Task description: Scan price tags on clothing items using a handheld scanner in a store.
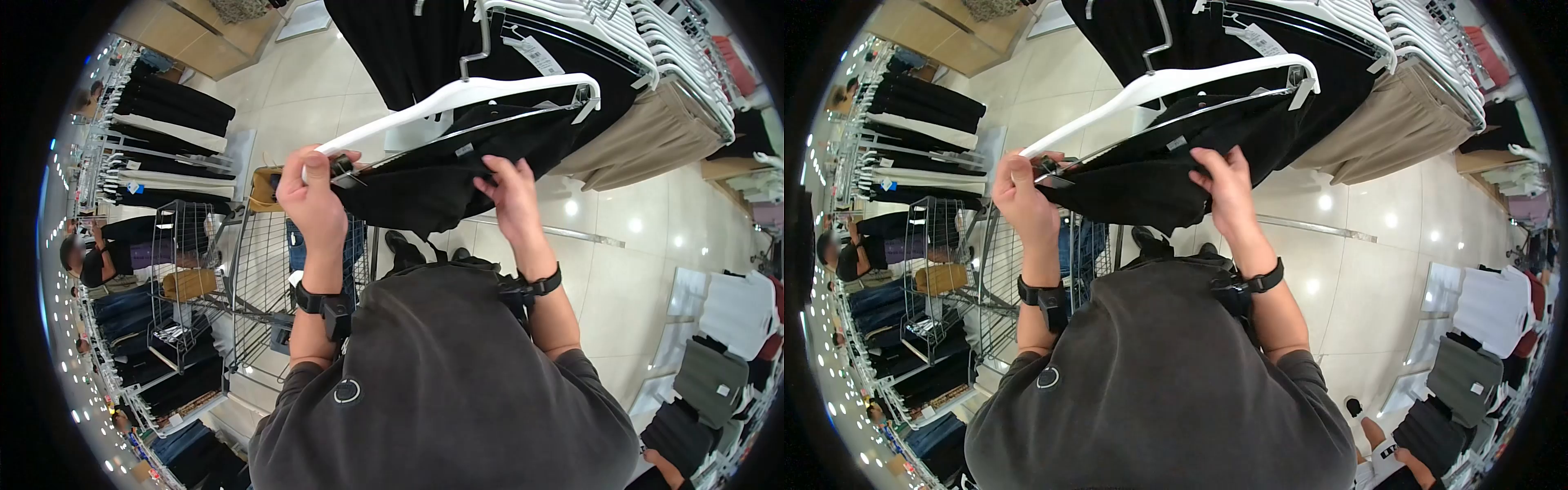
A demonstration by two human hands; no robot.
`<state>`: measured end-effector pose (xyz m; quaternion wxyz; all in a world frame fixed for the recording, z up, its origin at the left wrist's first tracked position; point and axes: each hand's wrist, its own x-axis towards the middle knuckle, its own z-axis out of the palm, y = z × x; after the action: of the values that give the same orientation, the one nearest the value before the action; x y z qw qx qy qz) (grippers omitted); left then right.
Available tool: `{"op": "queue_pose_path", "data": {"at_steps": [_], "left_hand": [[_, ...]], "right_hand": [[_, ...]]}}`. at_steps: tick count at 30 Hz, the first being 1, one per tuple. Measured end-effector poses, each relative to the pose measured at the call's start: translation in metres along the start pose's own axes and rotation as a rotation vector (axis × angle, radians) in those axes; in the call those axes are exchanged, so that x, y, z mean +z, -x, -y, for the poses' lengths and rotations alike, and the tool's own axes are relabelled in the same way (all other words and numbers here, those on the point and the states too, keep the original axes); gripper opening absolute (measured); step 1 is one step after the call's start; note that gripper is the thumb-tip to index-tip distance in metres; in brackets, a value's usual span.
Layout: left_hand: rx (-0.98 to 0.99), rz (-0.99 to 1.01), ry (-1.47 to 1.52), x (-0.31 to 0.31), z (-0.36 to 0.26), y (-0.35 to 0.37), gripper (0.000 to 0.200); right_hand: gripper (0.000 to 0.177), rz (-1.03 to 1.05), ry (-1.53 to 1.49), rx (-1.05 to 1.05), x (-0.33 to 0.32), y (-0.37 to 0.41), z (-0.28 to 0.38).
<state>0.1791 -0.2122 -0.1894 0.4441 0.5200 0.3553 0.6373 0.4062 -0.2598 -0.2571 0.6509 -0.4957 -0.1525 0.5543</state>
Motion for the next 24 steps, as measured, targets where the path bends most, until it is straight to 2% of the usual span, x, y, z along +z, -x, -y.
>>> {"op": "queue_pose_path", "data": {"at_steps": [1,3,5,9,10,16,19,24], "left_hand": [[0.033,0.013,-0.005,0.003,0.0,0.002,0.037],[0.065,0.049,-0.033,0.005,0.007,0.007,0.035],[0.05,0.085,-0.007,0.011,0.01,0.014,0.034],[0.002,0.134,-0.024,0.016,0.009,0.023,0.034],[-0.011,0.129,-0.016,0.015,0.009,0.024,0.034],[-0.019,0.066,-0.01,0.007,0.021,0.017,0.036],[-0.094,0.017,0.077,0.003,0.029,0.018,0.036],[-0.124,0.005,0.119,0.006,0.031,0.02,0.035]], "right_hand": [[0.026,0.073,0.105,0.028,0.003,0.0,-0.007],[0.036,0.309,0.078,0.332,0.004,-0.001,-0.012],[0.05,0.485,0.028,0.461,0.014,0.003,-0.023],[0.029,0.447,-0.214,0.303,0.029,0.012,-0.039],[0.024,0.462,-0.252,0.33,0.027,0.011,-0.039],[0.03,0.595,-0.301,0.266,0.022,0.023,-0.034],[0.03,0.541,-0.267,0.281,0.014,0.021,-0.044],[0.024,0.546,-0.402,0.293,0.016,0.027,-0.04]]}}
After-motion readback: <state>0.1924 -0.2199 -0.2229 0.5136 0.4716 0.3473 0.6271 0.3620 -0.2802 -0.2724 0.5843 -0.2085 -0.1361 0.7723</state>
